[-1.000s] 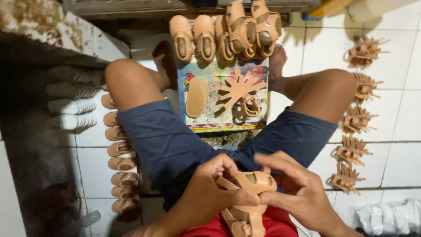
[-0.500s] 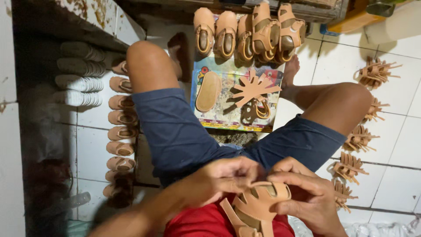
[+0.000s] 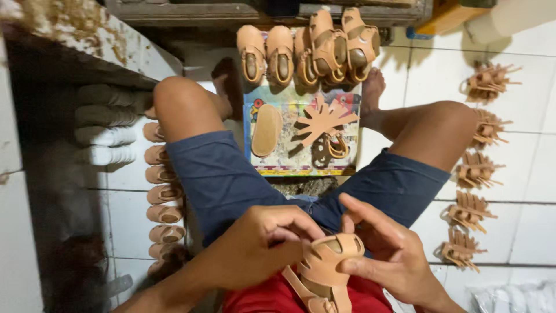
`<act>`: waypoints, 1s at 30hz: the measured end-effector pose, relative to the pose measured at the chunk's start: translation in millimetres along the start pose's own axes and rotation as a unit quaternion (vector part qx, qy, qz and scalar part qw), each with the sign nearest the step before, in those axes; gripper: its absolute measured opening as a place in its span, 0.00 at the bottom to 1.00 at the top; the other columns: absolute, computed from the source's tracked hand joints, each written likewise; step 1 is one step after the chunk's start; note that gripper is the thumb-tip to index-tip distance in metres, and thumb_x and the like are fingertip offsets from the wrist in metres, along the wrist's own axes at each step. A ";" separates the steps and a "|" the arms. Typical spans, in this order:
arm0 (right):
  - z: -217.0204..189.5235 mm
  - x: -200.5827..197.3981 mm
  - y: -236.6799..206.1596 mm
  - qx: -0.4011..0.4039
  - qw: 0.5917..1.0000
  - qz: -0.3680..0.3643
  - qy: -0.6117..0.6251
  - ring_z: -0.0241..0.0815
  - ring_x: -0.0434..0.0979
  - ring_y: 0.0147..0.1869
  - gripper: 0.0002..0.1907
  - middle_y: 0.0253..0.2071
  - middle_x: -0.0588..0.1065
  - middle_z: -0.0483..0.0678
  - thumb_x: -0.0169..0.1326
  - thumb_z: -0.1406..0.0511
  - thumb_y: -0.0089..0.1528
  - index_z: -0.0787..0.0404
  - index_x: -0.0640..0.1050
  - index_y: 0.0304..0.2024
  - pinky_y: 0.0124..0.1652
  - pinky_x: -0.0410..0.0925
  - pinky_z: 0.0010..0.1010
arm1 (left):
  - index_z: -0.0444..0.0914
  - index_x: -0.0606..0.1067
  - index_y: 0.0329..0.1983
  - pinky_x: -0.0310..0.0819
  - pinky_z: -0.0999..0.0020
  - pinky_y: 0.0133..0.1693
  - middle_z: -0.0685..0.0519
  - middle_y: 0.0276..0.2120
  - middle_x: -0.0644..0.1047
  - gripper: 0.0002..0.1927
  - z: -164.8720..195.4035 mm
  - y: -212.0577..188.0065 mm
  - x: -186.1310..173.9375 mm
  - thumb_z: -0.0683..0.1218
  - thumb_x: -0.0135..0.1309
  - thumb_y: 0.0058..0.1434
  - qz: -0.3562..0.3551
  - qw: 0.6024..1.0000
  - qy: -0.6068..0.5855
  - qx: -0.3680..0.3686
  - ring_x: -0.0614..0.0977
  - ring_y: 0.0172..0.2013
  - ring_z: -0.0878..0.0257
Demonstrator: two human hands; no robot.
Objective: The person sits on the floor and assembles sandals by hand. They pick up a sandal sole and a star-shaped strap piece, then press the strap into the sole to attach it. The person repeats this process for multiple sandals, placing the finished ones on a nearby box.
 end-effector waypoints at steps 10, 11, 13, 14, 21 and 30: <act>-16.4 12.4 5.3 -0.069 0.996 -0.050 0.022 0.40 0.69 0.50 0.56 0.49 0.70 0.53 0.70 0.73 0.55 0.63 0.53 0.79 0.52 0.66 0.32 | 0.33 0.80 0.37 0.75 0.74 0.37 0.56 0.31 0.81 0.12 -3.1 4.7 -0.4 0.47 0.55 0.68 0.069 0.994 0.083 -0.032 0.78 0.33 0.73; -16.9 12.6 4.4 -0.080 0.995 -0.054 0.021 0.40 0.69 0.51 0.56 0.50 0.70 0.53 0.70 0.72 0.55 0.63 0.52 0.79 0.52 0.65 0.32 | 0.33 0.79 0.37 0.74 0.74 0.38 0.57 0.32 0.80 0.11 -11.1 5.8 0.0 0.47 0.56 0.69 0.055 0.997 0.042 -0.032 0.78 0.35 0.73; -16.5 11.4 3.7 -0.091 0.994 -0.059 0.023 0.41 0.69 0.50 0.57 0.50 0.70 0.54 0.71 0.72 0.56 0.62 0.50 0.79 0.52 0.65 0.33 | 0.34 0.78 0.38 0.74 0.74 0.41 0.58 0.34 0.78 0.10 -23.7 10.7 -1.2 0.47 0.57 0.69 0.029 0.999 -0.037 -0.023 0.77 0.37 0.72; -15.3 11.4 2.9 -0.090 0.994 -0.062 0.030 0.42 0.70 0.50 0.58 0.49 0.70 0.54 0.71 0.72 0.56 0.62 0.50 0.79 0.52 0.66 0.33 | 0.33 0.76 0.42 0.73 0.73 0.44 0.57 0.37 0.78 0.11 -31.6 14.1 0.2 0.47 0.58 0.71 -0.003 0.996 -0.078 -0.038 0.76 0.40 0.71; -16.9 24.6 -5.7 -0.100 0.987 -0.111 0.064 0.47 0.73 0.52 0.62 0.47 0.71 0.56 0.73 0.74 0.55 0.59 0.45 0.79 0.53 0.68 0.37 | 0.40 0.59 0.66 0.65 0.66 0.63 0.55 0.57 0.70 0.28 -66.4 19.2 44.0 0.47 0.60 0.70 -0.282 0.884 -0.330 -0.174 0.71 0.60 0.64; -8.2 0.5 21.3 -0.070 0.996 -0.020 0.051 0.41 0.72 0.52 0.55 0.48 0.71 0.53 0.70 0.75 0.53 0.64 0.54 0.78 0.53 0.67 0.33 | 0.35 0.61 0.69 0.69 0.68 0.56 0.51 0.55 0.75 0.32 -56.2 29.9 4.7 0.54 0.57 0.70 -0.051 0.990 -0.124 -0.047 0.74 0.55 0.65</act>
Point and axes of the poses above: each hand's wrist, its own y-axis towards the middle knuckle, its own x-axis out of the palm, z = x × y, the point moved 9 cm from there along y, towards the middle knuckle
